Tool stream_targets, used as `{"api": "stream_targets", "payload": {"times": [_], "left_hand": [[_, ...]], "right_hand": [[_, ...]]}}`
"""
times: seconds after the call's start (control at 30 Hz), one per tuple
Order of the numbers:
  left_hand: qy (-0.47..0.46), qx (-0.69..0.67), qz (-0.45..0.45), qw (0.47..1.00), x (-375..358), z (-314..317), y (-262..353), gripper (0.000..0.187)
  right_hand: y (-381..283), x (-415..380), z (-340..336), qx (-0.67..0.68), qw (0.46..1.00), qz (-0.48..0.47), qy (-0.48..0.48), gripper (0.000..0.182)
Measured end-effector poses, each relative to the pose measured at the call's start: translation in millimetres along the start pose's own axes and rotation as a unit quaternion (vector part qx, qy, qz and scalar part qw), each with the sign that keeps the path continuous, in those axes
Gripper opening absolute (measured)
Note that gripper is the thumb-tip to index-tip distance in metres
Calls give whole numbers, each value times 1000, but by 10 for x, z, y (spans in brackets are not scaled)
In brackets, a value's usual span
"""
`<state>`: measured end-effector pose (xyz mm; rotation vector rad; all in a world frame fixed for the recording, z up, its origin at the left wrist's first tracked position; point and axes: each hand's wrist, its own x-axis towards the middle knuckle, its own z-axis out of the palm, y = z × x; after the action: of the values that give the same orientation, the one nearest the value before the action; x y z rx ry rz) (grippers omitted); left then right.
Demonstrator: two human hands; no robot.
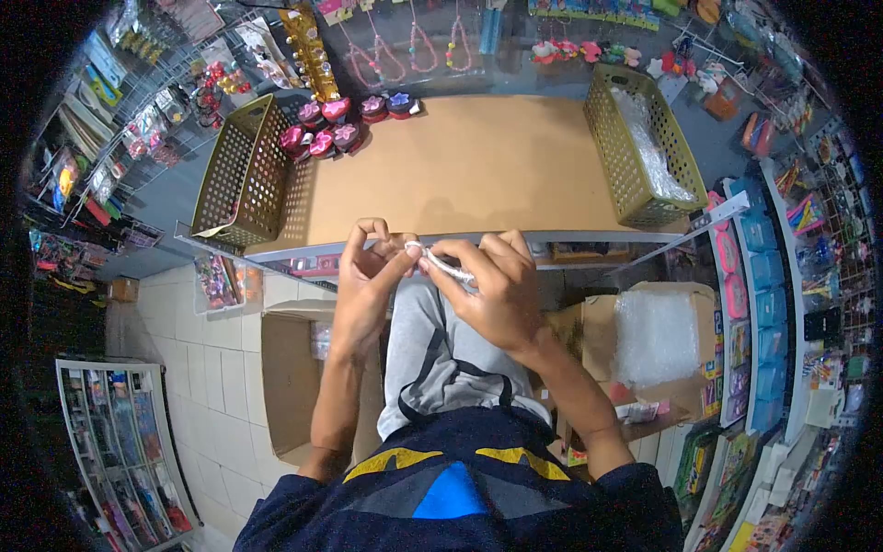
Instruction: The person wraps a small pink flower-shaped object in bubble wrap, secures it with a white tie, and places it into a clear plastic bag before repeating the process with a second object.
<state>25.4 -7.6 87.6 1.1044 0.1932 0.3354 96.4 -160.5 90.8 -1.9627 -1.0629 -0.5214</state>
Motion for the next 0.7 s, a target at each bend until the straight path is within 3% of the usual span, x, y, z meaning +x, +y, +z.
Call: {"api": "stream_targets", "payload": {"times": [0.1,0.2,0.23,0.3,0.37,0.47,0.7], "left_hand": [[30,12,125,992,9,43,-257,30],[63,64,143,986,19,46,-386,36],[76,78,152,982,8,46,-418,36],[92,86,157,980,0,52,-421,33],[103,95,127,982,-14,58,-412,31],[33,112,112,987,-39,-19,-402,20],[62,215,145,964,-11,-47,-467,19]], "right_hand": [[-19,-101,49,32,999,26,4,18],[30,-120,34,104,991,65,-48,14],[25,-156,62,223,962,151,-54,14],[47,-236,168,446,840,304,-62,14],[96,-279,228,459,829,312,-61,15],[71,-337,297,511,782,355,-22,16],[71,-394,403,489,797,353,-21,16]]}}
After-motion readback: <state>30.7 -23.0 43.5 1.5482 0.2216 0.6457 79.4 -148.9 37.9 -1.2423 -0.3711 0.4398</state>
